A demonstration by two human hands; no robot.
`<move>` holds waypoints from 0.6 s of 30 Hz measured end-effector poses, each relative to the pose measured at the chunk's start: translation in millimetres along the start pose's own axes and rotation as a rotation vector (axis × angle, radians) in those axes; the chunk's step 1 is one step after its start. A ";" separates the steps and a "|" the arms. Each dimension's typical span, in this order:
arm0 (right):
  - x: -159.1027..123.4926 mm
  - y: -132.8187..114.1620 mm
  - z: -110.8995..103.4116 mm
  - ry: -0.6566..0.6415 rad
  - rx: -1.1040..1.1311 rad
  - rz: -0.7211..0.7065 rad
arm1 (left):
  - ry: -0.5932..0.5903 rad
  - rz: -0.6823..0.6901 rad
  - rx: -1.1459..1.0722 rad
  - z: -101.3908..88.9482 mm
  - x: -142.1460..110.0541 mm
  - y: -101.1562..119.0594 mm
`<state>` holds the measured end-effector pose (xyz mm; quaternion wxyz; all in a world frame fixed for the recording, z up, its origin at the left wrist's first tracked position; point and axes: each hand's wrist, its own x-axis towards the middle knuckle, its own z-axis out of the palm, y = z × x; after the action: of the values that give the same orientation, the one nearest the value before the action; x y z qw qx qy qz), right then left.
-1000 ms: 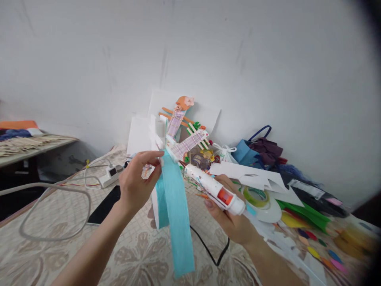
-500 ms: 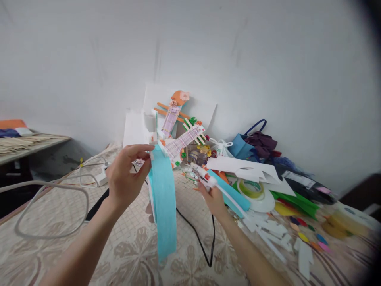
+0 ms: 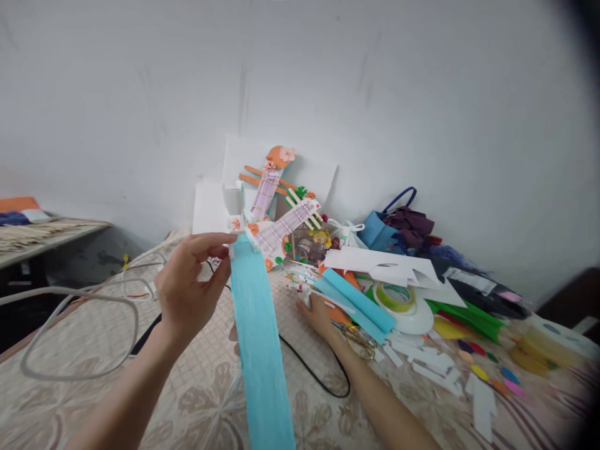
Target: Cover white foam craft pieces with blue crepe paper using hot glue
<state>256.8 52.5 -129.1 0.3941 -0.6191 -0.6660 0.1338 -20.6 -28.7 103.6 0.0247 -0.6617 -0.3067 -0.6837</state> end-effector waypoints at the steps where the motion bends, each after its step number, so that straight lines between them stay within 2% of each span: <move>1: -2.6 1.9 -1.9 0.007 -0.001 -0.026 | 0.000 0.008 -0.009 -0.2 -0.7 0.0; 11: -35.4 11.2 -21.5 0.123 0.088 -0.194 | -0.021 0.050 -0.075 2.9 -3.4 1.2; 15: -38.9 12.6 -24.9 0.152 0.116 -0.192 | -0.029 0.048 -0.083 2.6 -3.2 1.4; 18: -33.5 13.5 -25.1 0.166 0.122 -0.138 | -0.041 0.054 -0.071 1.8 -3.2 1.8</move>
<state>281.2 16.2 -133.7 0.4932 -0.5555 -0.6627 0.0950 -17.8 -30.6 101.2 0.0132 -0.6842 -0.2648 -0.6794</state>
